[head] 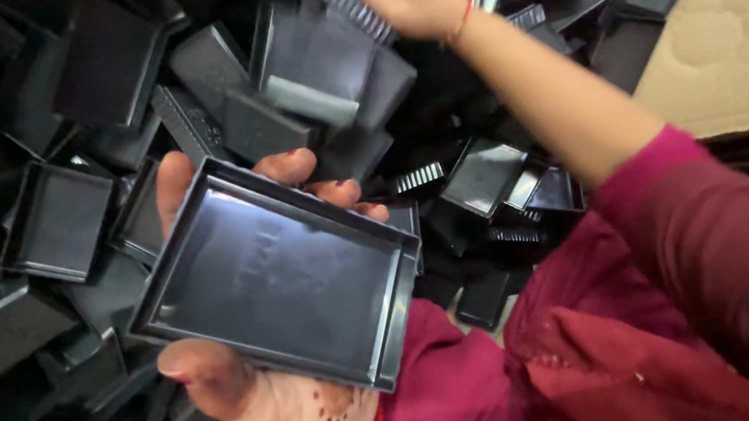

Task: The person sits cross-legged on the floor and repeatedly picks up small black plastic containers from a large pile. They inspect each container by turning it over in their hands and then place it into a cardboard box to their right. The process continues throughout the clip.

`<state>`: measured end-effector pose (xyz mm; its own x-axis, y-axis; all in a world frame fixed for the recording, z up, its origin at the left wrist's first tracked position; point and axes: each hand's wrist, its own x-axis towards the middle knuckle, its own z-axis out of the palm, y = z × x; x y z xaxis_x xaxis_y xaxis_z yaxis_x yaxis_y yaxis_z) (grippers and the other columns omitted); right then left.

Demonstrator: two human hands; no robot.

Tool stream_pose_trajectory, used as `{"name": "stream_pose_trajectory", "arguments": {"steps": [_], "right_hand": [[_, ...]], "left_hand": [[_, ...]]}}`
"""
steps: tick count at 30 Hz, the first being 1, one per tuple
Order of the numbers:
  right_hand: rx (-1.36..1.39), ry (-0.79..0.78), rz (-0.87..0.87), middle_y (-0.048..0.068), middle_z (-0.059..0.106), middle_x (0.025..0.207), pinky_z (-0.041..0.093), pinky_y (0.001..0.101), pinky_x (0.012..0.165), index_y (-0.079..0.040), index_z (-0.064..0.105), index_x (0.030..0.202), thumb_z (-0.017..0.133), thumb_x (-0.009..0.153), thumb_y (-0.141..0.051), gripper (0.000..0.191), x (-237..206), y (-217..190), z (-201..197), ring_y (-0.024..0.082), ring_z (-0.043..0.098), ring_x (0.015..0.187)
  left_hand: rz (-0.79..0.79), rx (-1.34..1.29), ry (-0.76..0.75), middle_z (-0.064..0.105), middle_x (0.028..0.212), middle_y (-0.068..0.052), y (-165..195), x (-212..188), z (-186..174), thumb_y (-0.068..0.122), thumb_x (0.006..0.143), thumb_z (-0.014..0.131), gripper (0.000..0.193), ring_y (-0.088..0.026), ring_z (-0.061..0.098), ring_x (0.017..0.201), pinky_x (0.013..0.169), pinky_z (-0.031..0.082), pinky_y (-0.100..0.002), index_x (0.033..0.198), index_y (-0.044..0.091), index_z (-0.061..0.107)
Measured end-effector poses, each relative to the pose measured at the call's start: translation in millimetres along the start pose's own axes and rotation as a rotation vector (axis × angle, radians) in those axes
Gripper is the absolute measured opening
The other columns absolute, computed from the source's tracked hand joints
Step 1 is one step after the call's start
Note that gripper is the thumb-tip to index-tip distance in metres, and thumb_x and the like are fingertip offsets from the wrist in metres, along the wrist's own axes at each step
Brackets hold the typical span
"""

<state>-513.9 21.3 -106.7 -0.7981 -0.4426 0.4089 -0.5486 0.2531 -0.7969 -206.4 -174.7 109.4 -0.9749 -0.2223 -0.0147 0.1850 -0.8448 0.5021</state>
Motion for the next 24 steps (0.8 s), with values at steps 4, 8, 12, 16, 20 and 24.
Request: {"name": "stream_pose_trajectory", "arguments": {"steps": [4, 8, 12, 16, 20, 24], "right_hand": [[0.150, -0.038, -0.199, 0.022, 0.048, 0.162, 0.038, 0.0373, 0.127, 0.001, 0.044, 0.149, 0.070, 0.098, 0.002, 0.058, -42.9, -38.2, 0.8, 0.027, 0.046, 0.151], [0.360, -0.002, -0.037, 0.018, 0.037, 0.167, 0.032, 0.0382, 0.133, -0.005, 0.042, 0.142, 0.071, 0.103, -0.001, 0.049, -56.1, -55.2, 4.6, 0.025, 0.037, 0.159], [0.771, 0.191, 0.541, 0.023, 0.051, 0.151, 0.044, 0.0385, 0.110, -0.007, 0.042, 0.141, 0.066, 0.107, -0.012, 0.042, -49.1, -54.0, 10.0, 0.024, 0.050, 0.135], [0.839, -0.059, 0.530, 0.007, 0.047, 0.155, 0.041, 0.0324, 0.117, -0.011, 0.039, 0.157, 0.062, 0.100, -0.007, 0.061, -74.6, -69.1, 6.5, 0.017, 0.047, 0.142], [0.523, -0.185, 0.318, 0.009, 0.048, 0.158, 0.035, 0.0323, 0.122, -0.003, 0.043, 0.155, 0.062, 0.087, 0.008, 0.071, -103.9, -98.4, 8.1, 0.020, 0.044, 0.148], [0.752, 0.197, 0.411, 0.016, 0.053, 0.153, 0.043, 0.0349, 0.118, 0.002, 0.050, 0.149, 0.056, 0.085, 0.012, 0.066, -101.0, -122.4, -5.7, 0.024, 0.053, 0.141]], "left_hand": [[0.016, -0.034, 0.005, 0.043, 0.139, -0.027, -4.0, -1.5, 2.0, 0.056, 0.095, 0.075, 0.093, -0.041, 0.056, 0.123, 0.105, 0.049, -0.059, 0.162, 0.014, 0.026], [0.011, -0.086, 0.004, 0.045, 0.139, -0.028, -7.9, -3.0, 4.7, 0.057, 0.098, 0.072, 0.090, -0.042, 0.058, 0.123, 0.105, 0.050, -0.059, 0.161, 0.012, 0.027], [-0.020, -0.072, 0.026, 0.047, 0.138, -0.026, -12.2, -4.0, 8.3, 0.060, 0.097, 0.070, 0.093, -0.038, 0.059, 0.122, 0.104, 0.051, -0.056, 0.166, 0.014, 0.027], [-0.020, -0.003, -0.004, 0.051, 0.139, -0.022, -17.8, 1.4, 8.6, 0.053, 0.103, 0.071, 0.086, -0.033, 0.059, 0.126, 0.108, 0.051, -0.051, 0.166, 0.014, 0.027], [-0.025, 0.139, 0.036, 0.052, 0.144, -0.019, -25.1, 6.8, 7.0, 0.034, 0.103, 0.074, 0.084, -0.032, 0.057, 0.134, 0.117, 0.049, -0.048, 0.168, 0.011, 0.027], [-0.006, 0.178, 0.036, 0.052, 0.146, -0.018, -27.6, 9.2, 5.0, 0.015, 0.098, 0.075, 0.082, -0.031, 0.054, 0.138, 0.118, 0.048, -0.046, 0.165, 0.007, 0.028]]}}
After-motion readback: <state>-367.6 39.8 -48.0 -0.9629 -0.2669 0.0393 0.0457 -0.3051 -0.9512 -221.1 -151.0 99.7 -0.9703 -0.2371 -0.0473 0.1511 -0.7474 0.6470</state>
